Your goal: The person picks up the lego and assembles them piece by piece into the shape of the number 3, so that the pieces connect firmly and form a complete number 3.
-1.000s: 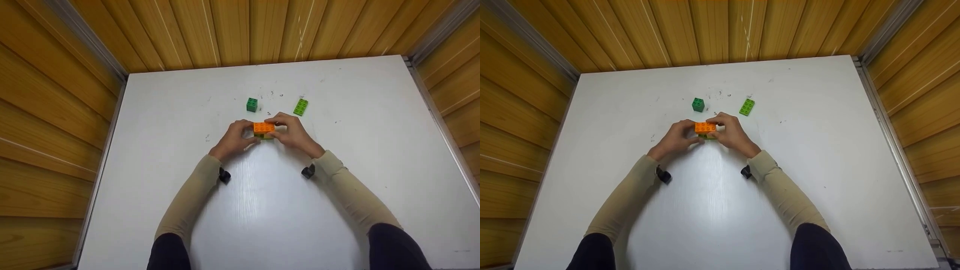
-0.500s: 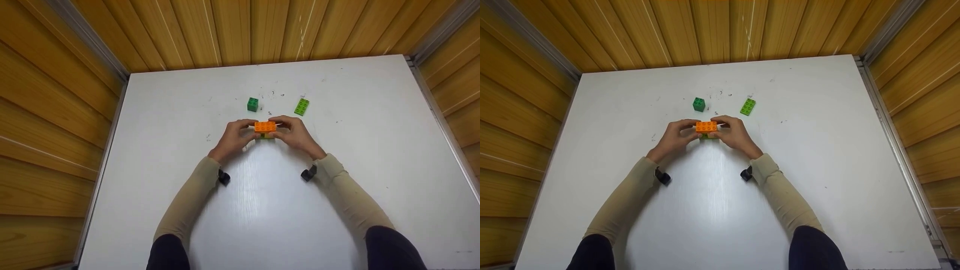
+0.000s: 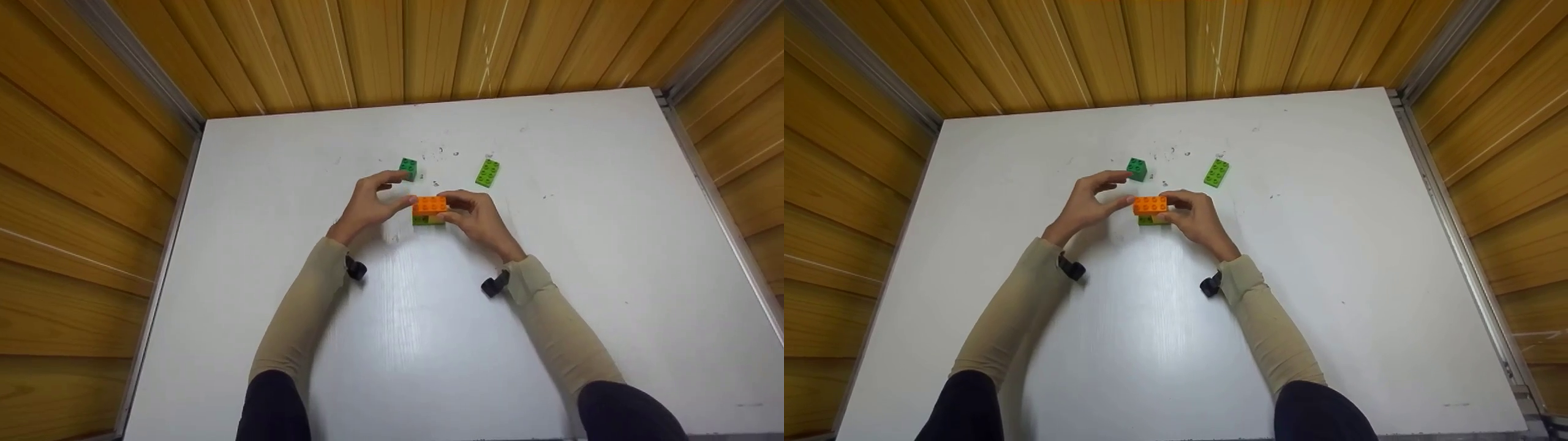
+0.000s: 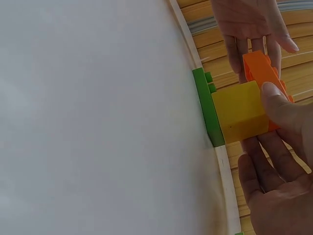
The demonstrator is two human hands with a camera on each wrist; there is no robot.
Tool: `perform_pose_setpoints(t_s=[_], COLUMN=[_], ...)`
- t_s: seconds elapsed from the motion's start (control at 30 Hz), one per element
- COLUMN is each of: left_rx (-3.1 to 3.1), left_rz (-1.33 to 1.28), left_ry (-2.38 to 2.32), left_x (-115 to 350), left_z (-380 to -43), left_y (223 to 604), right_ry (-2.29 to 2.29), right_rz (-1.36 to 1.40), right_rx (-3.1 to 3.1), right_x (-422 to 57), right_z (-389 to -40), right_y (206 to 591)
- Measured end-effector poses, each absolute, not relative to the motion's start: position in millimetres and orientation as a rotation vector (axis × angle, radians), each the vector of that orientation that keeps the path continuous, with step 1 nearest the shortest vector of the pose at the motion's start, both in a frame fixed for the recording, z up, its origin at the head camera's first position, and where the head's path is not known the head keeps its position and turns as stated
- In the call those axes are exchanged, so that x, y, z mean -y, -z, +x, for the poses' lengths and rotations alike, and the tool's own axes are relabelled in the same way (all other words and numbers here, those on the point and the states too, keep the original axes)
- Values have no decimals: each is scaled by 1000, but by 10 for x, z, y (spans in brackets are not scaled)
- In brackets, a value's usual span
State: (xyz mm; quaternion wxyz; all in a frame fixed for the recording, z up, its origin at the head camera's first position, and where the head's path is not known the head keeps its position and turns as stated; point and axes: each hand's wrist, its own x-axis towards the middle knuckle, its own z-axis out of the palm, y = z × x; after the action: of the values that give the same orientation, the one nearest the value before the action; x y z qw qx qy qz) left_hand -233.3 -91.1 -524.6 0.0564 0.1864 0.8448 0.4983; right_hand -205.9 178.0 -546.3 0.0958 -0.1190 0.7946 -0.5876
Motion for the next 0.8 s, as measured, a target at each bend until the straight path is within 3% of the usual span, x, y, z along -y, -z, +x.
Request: perform_pose_setpoints(t_s=[0.37, 0.8], left_rx=[-2638, -2517], left_rz=[357, 173], left_ry=[-1540, -1531], left_x=[888, 764], left_z=[-2613, -2845], left_y=[5240, 5406], right_ry=[1735, 1744], right_rz=[-409, -393], right_rx=[-2359, -2354], right_x=[-1737, -1800], right_z=[-1928, -2054], right_y=[5175, 5497])
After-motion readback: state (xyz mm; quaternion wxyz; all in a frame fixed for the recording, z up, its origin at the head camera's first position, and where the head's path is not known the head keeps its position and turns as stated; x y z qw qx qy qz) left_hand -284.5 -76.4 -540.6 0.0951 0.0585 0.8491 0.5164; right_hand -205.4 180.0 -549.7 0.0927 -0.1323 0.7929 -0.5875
